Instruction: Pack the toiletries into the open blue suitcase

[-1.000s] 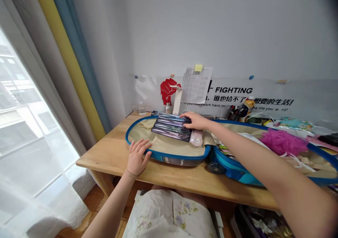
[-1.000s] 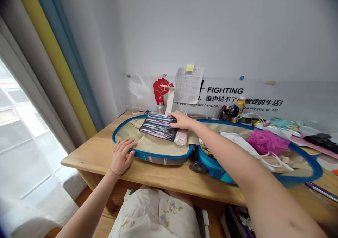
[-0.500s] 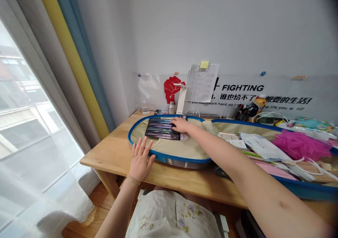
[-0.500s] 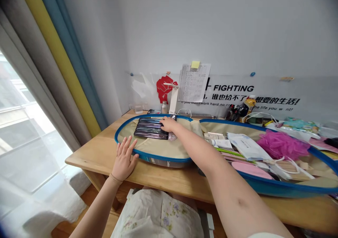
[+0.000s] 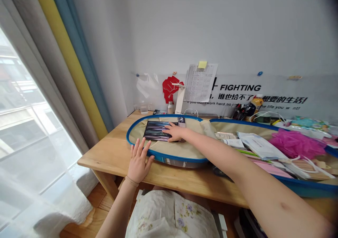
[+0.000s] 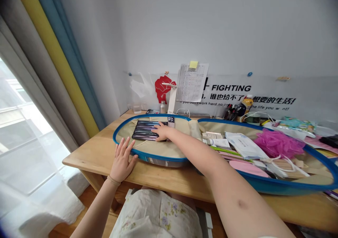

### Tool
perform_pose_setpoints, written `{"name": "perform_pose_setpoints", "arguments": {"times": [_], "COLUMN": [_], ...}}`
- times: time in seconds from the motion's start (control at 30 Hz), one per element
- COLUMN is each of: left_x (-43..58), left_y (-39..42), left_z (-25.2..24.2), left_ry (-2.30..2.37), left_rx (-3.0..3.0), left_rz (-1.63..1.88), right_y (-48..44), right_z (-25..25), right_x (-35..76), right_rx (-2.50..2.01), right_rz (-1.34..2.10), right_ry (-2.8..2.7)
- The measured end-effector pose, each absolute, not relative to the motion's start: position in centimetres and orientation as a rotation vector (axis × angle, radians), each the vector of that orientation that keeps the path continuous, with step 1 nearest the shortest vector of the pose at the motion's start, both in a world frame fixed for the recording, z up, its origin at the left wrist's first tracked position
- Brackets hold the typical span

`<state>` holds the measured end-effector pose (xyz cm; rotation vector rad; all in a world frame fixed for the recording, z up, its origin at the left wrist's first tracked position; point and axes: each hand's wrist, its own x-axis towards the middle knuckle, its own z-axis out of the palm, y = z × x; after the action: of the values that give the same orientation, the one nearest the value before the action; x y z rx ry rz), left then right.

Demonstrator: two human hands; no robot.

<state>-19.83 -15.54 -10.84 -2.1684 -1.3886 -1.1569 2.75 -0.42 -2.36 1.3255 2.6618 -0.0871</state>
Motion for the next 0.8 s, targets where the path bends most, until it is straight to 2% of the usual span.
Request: {"name": "perform_pose_setpoints", "arguments": {"times": [0.33,0.63,0.7,0.8], "left_x": [-19.8,-19.9,-19.9,-19.8], "left_y": [-15.4,-15.4,-15.4,-15.5], "left_z": [-10.7,-10.9,-10.9,-10.9], "left_ry": [-1.363,-1.38,-1.378,-1.362], "left_rx": [-2.166,-2.176,-2.176,-2.169], "left_rz": [-1.182,-1.205,-1.213,-1.217], "right_y": [-0.9,-5.1,-5.9,-7.3], "right_z": [-2.4,4.0,5.3,6.1], "right_x": [0.9,5.6,9.6,17.7], "right_rx": [1.386,1.427,1.578,2.129], "right_rz": [-0.116,-0.042,0.014,0.052], "right_ry": [2.602,2.853,2.863,2.561]}}
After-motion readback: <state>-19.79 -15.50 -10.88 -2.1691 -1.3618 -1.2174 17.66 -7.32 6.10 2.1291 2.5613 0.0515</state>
